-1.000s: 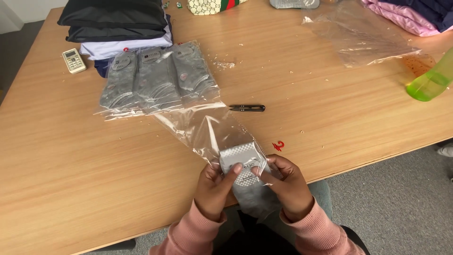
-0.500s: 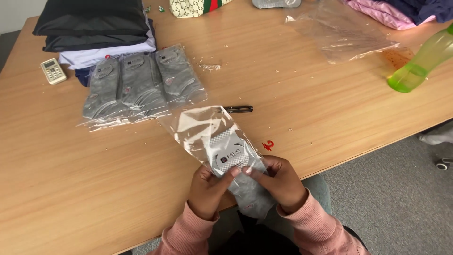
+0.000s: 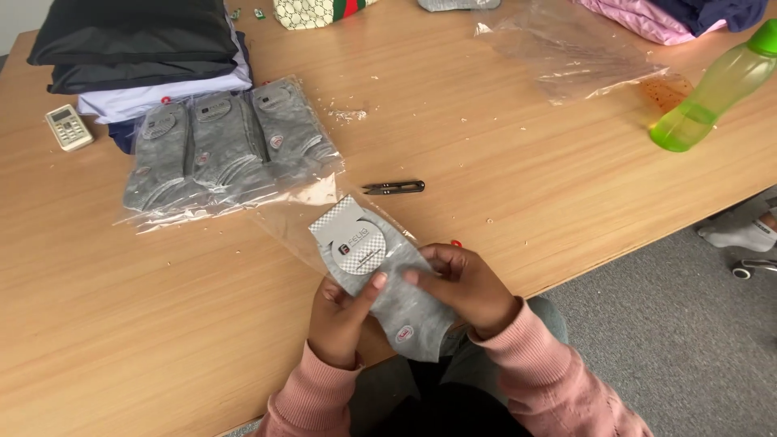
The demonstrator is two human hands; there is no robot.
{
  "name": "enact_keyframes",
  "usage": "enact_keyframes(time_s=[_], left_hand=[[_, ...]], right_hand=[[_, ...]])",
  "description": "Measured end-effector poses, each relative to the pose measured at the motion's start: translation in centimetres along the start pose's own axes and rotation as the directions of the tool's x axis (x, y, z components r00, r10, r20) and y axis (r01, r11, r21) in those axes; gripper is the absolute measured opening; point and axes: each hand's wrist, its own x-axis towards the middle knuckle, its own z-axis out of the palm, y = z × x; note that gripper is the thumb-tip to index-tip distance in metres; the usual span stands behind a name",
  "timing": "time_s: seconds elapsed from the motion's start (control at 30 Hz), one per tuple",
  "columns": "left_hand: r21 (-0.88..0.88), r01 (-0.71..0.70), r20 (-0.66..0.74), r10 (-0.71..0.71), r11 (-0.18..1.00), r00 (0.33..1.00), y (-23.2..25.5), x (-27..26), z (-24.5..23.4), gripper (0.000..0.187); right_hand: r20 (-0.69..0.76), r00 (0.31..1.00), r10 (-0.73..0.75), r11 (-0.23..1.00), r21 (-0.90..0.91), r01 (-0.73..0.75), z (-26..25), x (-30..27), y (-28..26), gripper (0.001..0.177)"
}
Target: The person is using thread snips to remove tags from socks, then folding and packaging the socks into clear plastic bags.
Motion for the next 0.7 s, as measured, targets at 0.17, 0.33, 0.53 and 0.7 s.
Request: enact_keyframes(time_s=[0.17,0.33,0.53,0.7], left_hand=[[-0.012,-0.028,-0.149,0.026,1.0,0.989,-0.9,0.5,-1.0,0.033],[0.105,0.027,-0.099,-0.017,0.994,0.995,-0.9,0.1,-1.2,0.024],[0.024,0.062,-0.109,-0.059,0.998,0.992,-0.6,0.5,-0.9,0.039],[0.021,0.008,-0.184,-0.004,1.0,0.983,0.2,0.8,-0.8,0.042]], right_hand=[[0.271,0.963,0.011,0.997,0.067,-0.03,-0.4,-1.2,1.4,0.045],[0.093,0.995,0.027,0.999,-0.024,-0.024,0.3,-0.5,0.7,0.026],[-0.035,0.998,0.058,0.998,-0.008,-0.058,1.7,0.6,-1.3,0.019],[0.079,0.972,0.221,0.875,0.425,-0.233,2.3,-0.5,0.5,0.036]])
